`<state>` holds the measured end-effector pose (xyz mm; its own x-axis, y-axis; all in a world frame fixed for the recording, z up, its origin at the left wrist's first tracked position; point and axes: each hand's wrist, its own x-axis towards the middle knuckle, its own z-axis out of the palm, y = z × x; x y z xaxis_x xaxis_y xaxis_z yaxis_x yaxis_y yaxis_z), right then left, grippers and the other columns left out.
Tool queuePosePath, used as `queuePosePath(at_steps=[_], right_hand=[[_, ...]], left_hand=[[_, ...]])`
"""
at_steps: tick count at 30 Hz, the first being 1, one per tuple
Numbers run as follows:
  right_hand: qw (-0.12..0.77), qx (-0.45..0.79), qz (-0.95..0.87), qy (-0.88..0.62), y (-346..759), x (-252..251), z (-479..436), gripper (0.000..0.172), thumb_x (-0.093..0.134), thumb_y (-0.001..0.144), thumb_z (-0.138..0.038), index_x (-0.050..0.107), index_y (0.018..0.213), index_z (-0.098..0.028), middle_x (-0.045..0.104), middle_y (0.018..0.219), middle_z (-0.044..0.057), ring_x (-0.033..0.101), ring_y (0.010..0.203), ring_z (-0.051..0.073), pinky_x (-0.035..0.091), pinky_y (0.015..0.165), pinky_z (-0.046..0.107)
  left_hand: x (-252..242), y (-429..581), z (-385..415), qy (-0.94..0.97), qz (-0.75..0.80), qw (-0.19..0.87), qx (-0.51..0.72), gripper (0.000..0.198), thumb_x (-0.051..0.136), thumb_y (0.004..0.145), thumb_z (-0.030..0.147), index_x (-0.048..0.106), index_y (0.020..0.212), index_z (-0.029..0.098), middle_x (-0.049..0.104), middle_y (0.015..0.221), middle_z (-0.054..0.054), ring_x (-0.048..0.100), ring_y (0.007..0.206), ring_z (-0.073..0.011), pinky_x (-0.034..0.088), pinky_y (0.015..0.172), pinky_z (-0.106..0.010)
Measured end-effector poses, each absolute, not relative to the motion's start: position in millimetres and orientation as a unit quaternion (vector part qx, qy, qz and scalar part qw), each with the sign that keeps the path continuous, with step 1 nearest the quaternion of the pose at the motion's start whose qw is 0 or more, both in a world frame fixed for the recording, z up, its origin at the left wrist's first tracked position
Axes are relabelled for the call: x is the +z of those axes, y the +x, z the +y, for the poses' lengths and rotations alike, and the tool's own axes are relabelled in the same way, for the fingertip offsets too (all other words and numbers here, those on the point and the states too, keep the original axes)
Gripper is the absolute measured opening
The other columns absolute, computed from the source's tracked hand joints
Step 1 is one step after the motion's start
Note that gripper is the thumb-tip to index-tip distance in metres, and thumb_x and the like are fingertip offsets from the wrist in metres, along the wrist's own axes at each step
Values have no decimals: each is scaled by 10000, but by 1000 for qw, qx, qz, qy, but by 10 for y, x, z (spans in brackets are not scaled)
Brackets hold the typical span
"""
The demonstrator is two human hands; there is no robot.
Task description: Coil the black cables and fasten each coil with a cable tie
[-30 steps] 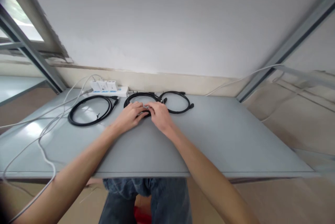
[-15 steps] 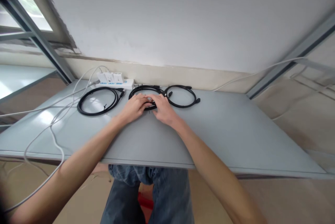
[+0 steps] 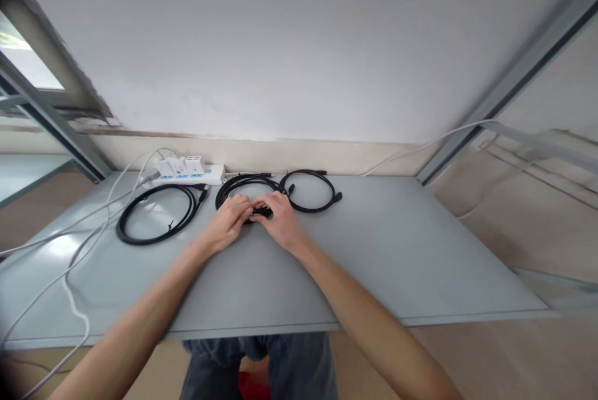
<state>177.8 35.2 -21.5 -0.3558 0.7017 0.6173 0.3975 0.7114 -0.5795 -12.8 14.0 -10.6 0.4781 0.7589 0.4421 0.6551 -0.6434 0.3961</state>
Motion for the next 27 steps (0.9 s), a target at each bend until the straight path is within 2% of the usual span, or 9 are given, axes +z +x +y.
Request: queuePosePath(at_steps=[6,11,15,18,22,27], right_hand=[[418,84,-824,-373,1708,-237,303,303,769,864,-191,637,1133,-229,718,1021,46,601,977,249,428,869,408],[427,68,-818,-379,1668,-252,286,344,778,843,-170,632,1151,-211,720,967,34,599,953,248,416,835,397],[452,95,-800,-383,1686,-245,272,260,740,883,-170,656,1124,-219,727,954,43,621,943,232,445,853,386],[478,115,-789,-370,1704,-233,268,142,731,902,-169,692,1021,-238,741,936,28,626,922,215,463,858,372],[507,128,-774,-356,1722,-222,270,85,741,907,-202,711,975,-243,742,883,16,626,881,205,475,837,364],[508,98,-784,-343,1743,-233,293,16,713,936,-246,705,948,-252,741,845,21,623,879,225,467,827,390]], left_hand=[[-116,-108,151,849,401,99,331,301,345,1065,246,592,906,180,560,858,-52,489,844,-206,388,778,-356],[-113,-103,145,844,391,112,350,295,375,1058,236,594,867,183,555,827,-39,488,819,-190,389,762,-335],[-78,-114,112,837,395,130,355,294,350,1065,249,602,929,183,549,844,-42,496,836,-191,400,786,-344],[-40,-126,83,837,393,143,352,285,339,1050,224,591,925,179,546,858,-50,493,849,-197,406,794,-356],[-14,-134,65,848,385,135,338,207,410,949,156,605,1014,176,555,871,-55,488,842,-206,407,771,-368],[-36,-109,73,850,408,95,320,252,520,845,135,616,1073,186,547,859,-39,493,836,-208,400,750,-359]])
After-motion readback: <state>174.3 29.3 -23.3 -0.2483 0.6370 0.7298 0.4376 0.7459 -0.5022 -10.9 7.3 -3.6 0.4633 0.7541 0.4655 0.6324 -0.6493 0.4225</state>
